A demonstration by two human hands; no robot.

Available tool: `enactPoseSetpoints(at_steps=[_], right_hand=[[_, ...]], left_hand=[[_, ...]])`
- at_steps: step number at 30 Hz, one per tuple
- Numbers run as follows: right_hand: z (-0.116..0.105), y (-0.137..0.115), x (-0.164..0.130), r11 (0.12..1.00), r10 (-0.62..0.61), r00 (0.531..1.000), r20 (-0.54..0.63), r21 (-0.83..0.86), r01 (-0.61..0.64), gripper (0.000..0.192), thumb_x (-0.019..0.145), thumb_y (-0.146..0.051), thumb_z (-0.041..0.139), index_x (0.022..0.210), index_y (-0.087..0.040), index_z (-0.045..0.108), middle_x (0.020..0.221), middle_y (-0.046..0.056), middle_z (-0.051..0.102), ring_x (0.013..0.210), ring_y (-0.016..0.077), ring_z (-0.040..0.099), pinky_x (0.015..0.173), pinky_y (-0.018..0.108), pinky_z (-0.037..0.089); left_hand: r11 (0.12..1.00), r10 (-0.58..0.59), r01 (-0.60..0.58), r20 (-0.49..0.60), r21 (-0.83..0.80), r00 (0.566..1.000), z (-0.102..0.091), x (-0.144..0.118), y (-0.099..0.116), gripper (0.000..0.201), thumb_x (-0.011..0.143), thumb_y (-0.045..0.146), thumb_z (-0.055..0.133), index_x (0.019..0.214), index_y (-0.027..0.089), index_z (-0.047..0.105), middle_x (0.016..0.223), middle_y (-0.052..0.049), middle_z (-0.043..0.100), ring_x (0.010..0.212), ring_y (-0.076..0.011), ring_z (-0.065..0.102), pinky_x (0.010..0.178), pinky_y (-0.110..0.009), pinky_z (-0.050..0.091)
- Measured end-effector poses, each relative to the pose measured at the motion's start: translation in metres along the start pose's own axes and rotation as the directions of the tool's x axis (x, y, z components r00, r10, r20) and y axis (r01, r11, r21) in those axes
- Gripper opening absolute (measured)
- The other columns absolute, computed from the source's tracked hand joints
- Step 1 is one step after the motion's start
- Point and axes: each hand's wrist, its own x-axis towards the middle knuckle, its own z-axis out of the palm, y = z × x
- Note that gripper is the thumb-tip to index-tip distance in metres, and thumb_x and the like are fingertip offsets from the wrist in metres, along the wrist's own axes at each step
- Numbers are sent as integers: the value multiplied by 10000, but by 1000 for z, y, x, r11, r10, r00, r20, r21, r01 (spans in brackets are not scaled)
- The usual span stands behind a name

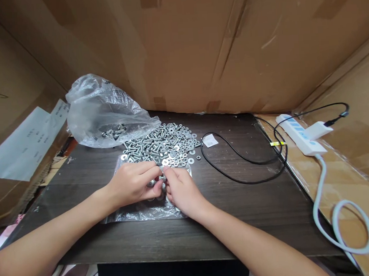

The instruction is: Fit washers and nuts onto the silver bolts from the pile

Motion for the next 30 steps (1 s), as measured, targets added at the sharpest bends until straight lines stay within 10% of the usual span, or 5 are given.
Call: enactPoseSetpoints(at_steps=[13, 17, 20, 22, 30], right_hand=[[-6, -12, -2, 902, 345, 918, 195, 202, -381, 432, 943, -435, 390, 569, -220, 367, 367, -105, 208, 305, 67, 185, 304, 183, 171], [-12, -13, -7, 934, -194, 978, 79, -289, 208, 486, 978, -495, 336, 591, -209, 399, 469, -49, 341, 427, 100, 354, 433, 237, 291], [-18, -15, -9, 411, -658, 705, 263, -660, 629, 351, 963, -356, 427, 660, -185, 476, 602, 0, 482, 552, 115, 421, 552, 261, 328], [-20, -16, -9, 116, -744, 533, 402, -708, 696, 275, 941, -324, 487, 709, -180, 508, 626, 7, 510, 565, 121, 433, 566, 264, 328], [-21, -23, -10, -311, -744, 300, 597, -707, 635, 387, 980, -338, 471, 626, -187, 514, 542, -7, 433, 529, 132, 355, 540, 298, 249]], left_hand=[[990, -55, 63, 62, -127, 997, -1, 1, 0, 163, 869, 242, 514, 725, 174, 549, 644, 23, 502, 572, -117, 441, 499, -271, 237], [423, -438, 637, 470, -644, 766, -3, 5, 5, 249, 845, 278, 449, 622, 169, 454, 569, 37, 411, 519, -92, 360, 502, -223, 289], [-238, -285, 779, 808, -580, 515, -6, 8, 8, 292, 782, 334, 443, 549, 193, 338, 503, 65, 264, 449, -73, 201, 432, -209, 185], [-469, -53, 783, 897, -410, 438, -7, 8, 9, 306, 754, 357, 456, 539, 202, 304, 488, 82, 198, 438, -65, 114, 415, -208, 122], [-605, 367, 791, 848, -95, 383, -4, 4, 6, 315, 722, 363, 515, 549, 202, 307, 486, 99, 152, 440, -60, 30, 373, -209, 19]])
